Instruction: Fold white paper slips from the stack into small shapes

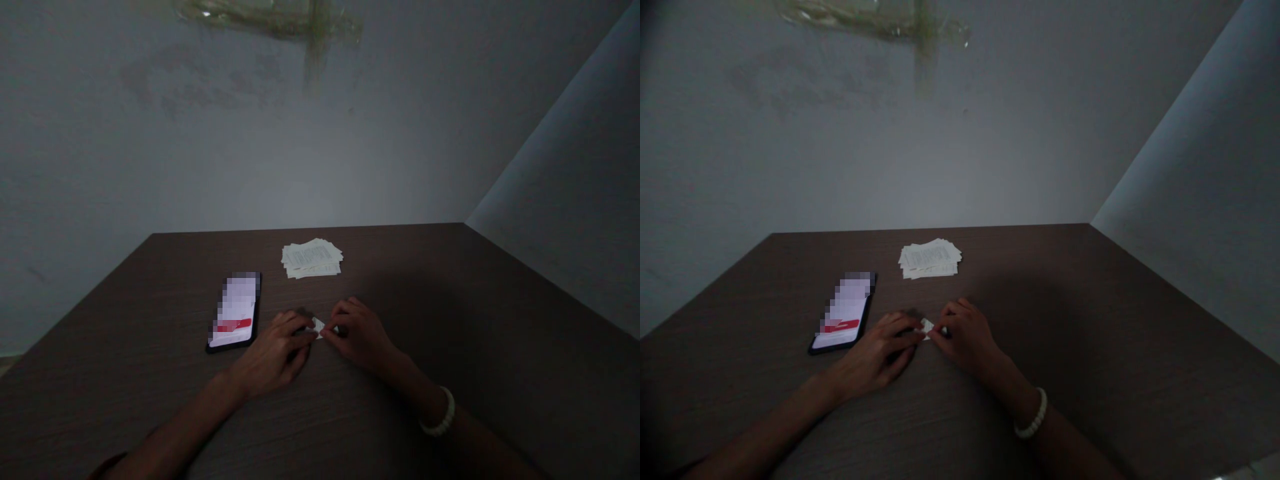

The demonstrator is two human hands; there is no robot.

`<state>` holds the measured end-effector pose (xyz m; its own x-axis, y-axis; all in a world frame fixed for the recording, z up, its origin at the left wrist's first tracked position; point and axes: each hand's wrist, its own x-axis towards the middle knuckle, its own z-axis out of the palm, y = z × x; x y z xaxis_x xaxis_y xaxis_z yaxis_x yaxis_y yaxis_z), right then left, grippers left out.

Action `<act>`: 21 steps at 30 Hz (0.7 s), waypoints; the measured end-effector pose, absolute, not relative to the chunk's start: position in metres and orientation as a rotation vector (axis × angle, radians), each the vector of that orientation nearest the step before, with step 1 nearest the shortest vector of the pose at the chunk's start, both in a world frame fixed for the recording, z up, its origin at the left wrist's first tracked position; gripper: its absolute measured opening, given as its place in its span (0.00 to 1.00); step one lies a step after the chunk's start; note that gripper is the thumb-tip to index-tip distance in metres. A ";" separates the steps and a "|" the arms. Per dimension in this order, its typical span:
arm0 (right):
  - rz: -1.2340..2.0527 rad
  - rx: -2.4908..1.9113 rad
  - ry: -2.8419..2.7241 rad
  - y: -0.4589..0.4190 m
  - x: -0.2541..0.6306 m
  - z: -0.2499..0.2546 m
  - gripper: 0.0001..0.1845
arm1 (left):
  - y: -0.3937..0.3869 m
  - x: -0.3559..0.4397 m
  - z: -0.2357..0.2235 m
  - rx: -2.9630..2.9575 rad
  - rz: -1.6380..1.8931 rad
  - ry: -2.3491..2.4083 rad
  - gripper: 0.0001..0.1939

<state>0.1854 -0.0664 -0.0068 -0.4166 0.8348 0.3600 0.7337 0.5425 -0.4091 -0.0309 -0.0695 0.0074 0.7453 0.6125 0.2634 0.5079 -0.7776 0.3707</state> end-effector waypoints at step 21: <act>0.282 -1.298 -2.266 -0.068 0.187 -0.001 0.03 | -0.070 -0.034 0.014 2.701 0.510 0.832 0.14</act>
<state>0.1868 -0.0679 -0.0009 -0.4139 0.8501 0.3256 0.7445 0.5219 -0.4163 -0.0336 -0.0699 0.0145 0.7732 0.5826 0.2507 0.4879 -0.7989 0.3518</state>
